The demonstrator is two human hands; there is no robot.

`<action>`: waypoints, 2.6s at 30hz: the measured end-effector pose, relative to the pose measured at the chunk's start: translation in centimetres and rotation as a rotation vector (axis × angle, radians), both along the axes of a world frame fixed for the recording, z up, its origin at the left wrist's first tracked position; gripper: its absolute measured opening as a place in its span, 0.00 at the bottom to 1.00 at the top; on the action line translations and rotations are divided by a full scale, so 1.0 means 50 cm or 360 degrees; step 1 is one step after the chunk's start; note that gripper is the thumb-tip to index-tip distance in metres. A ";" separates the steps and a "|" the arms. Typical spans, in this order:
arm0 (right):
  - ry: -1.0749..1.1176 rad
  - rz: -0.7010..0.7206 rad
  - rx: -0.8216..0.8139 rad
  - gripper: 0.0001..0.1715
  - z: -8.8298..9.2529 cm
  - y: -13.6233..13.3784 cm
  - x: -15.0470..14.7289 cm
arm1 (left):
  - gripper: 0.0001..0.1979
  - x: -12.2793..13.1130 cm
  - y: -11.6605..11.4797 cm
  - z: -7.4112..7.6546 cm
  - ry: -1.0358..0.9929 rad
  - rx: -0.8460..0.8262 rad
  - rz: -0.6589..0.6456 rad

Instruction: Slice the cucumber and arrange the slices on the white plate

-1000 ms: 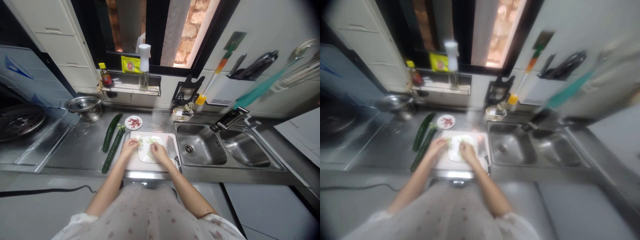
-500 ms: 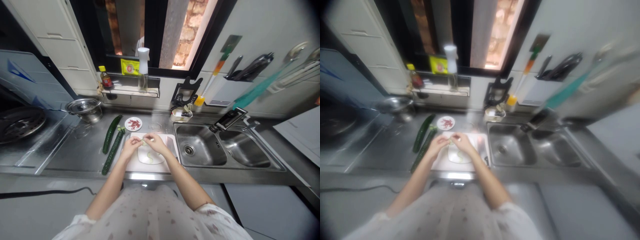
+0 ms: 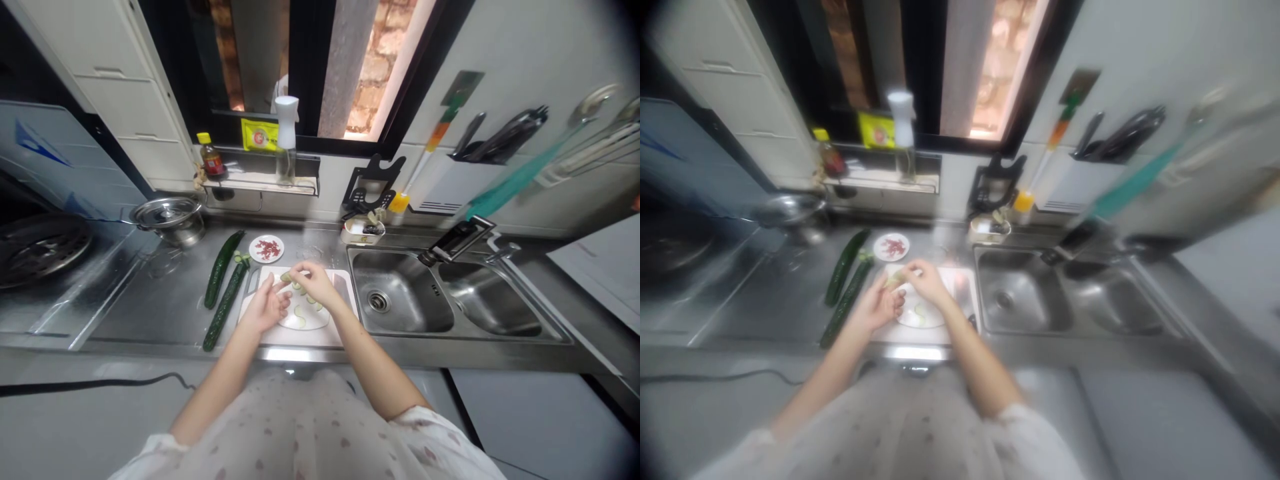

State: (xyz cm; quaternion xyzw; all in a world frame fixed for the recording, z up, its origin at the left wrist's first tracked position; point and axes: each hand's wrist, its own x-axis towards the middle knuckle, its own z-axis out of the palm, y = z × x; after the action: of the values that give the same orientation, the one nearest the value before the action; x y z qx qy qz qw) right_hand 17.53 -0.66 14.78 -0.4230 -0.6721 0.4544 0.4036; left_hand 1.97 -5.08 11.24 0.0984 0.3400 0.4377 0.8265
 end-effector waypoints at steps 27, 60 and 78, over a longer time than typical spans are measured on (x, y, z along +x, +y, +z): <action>-0.0115 0.0053 -0.0037 0.10 -0.011 -0.004 0.012 | 0.32 -0.008 0.009 0.027 0.0787 0.0535 0.0296; -0.0544 0.0151 -0.0262 0.08 -0.100 -0.001 0.068 | 0.19 0.009 -0.011 -0.060 0.1458 0.0933 0.0203; -0.1584 0.0151 -0.0295 0.11 -0.191 -0.036 0.056 | 0.08 0.048 -0.026 -0.170 0.2669 0.1023 -0.0626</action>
State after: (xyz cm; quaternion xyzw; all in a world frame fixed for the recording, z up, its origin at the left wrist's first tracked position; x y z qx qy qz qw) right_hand 20.35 -2.47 5.22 -0.5913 -0.7582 0.2734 -0.0258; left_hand 4.35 -6.40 2.76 0.6648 0.6672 0.1478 0.3017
